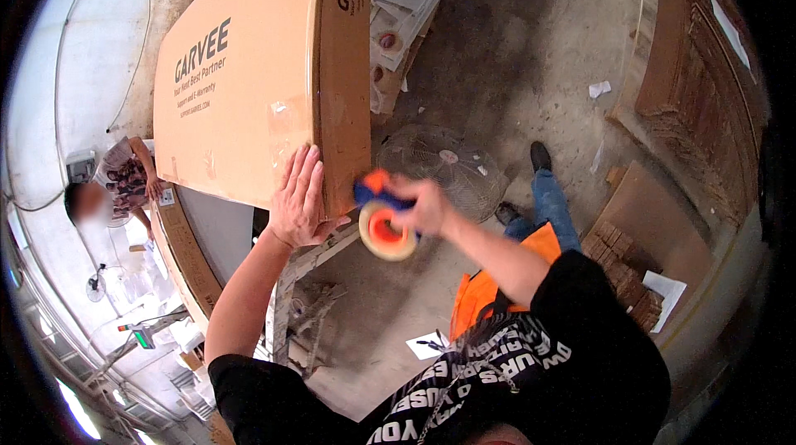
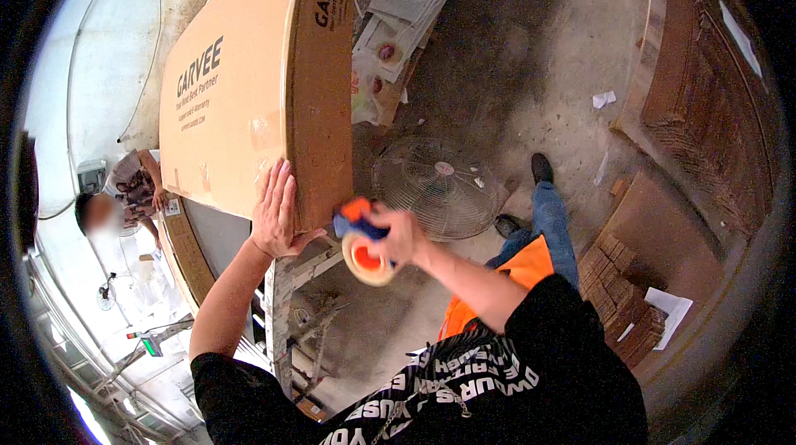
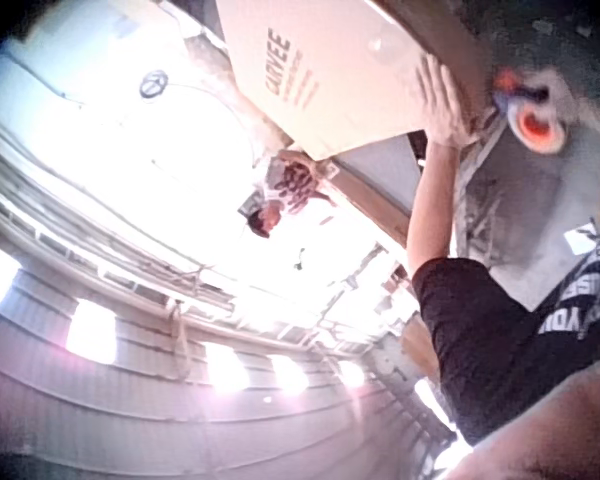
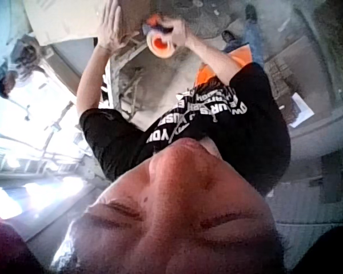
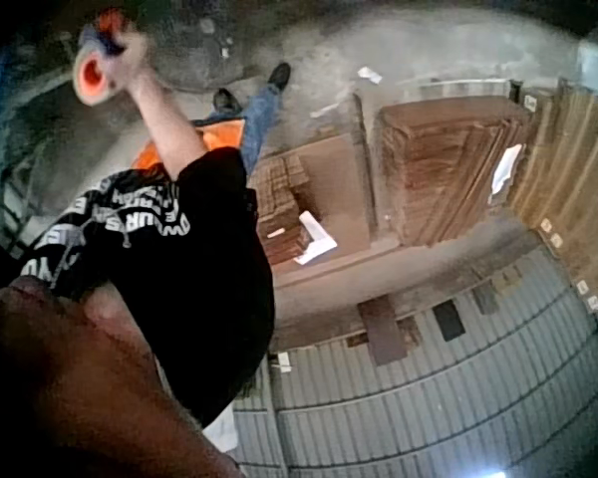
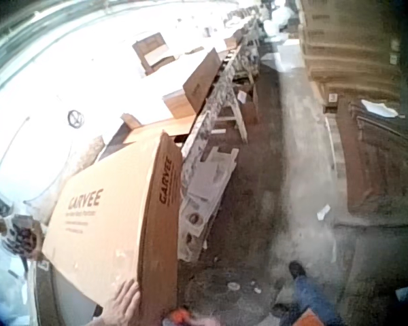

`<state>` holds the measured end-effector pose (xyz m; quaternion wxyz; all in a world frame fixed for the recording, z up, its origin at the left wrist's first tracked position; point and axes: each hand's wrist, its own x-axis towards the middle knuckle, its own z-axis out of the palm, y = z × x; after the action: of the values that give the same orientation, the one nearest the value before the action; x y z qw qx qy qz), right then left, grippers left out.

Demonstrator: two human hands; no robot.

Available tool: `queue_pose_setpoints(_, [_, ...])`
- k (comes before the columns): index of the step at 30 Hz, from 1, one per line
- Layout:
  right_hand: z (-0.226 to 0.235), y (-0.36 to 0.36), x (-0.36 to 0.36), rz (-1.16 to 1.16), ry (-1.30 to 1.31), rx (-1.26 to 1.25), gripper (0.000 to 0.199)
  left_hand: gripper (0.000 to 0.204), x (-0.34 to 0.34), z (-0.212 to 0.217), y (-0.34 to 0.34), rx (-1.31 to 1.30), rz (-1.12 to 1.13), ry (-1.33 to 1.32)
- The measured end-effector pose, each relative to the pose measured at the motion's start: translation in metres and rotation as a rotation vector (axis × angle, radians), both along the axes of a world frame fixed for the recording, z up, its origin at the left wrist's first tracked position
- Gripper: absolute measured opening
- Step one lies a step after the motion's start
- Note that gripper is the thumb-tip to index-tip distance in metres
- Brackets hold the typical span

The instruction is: The person packs flat items into large cardboard boxes by hand, then seals the boxes with a tape dispenser.

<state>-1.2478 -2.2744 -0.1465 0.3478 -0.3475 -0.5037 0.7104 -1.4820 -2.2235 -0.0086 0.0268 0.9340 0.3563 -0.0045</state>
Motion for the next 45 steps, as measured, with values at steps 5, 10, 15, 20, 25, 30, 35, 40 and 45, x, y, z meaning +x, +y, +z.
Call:
queue_pose_setpoints(5, [0.069, -0.016, -0.054, 0.086, -0.425, -0.041, 0.045, 0.102, -0.003, 0.002, -0.004, -0.031, 0.028, 0.045])
queue_pose_setpoints(10, [0.01, -0.034, -0.09, 0.484, -0.703, 0.457, 0.039, 0.103, 0.015, 0.025, -0.006, -0.283, 0.206, 0.491])
queue_pose_setpoints(15, [-0.072, -0.006, -0.028, 0.759, -0.683, 0.527, 0.039, 0.083, 0.069, -0.013, 0.038, -0.065, 0.194, 0.836])
queue_pose_setpoints(20, [-0.081, 0.084, 0.085, 0.533, -0.757, 0.489, 0.047, 0.08, 0.089, -0.052, 0.123, 0.03, 0.022, 1.261])
queue_pose_setpoints(25, [-0.11, 0.226, 0.18, 0.188, -0.783, 0.442, 0.049, 0.084, 0.119, -0.039, 0.338, 0.428, 0.159, 1.091])
queue_pose_setpoints(30, [-0.071, 0.358, 0.232, 0.046, -0.683, 0.377, 0.06, 0.099, 0.139, 0.0, 0.384, -0.023, 0.758, 0.251])
queue_pose_setpoints(35, [0.04, 0.521, 0.173, 0.259, -0.178, 0.125, 0.066, 0.114, 0.116, -0.023, 0.31, -0.038, 0.963, 0.146])
queue_pose_setpoints(40, [0.078, 0.66, 0.032, 0.8, 0.019, -0.214, 0.065, 0.113, 0.115, -0.018, 0.315, -0.056, 0.989, 0.14])
queue_pose_setpoints(45, [0.027, 0.657, -0.024, 1.179, -0.068, -0.211, 0.057, 0.105, 0.107, -0.018, 0.303, -0.088, 1.004, 0.079])
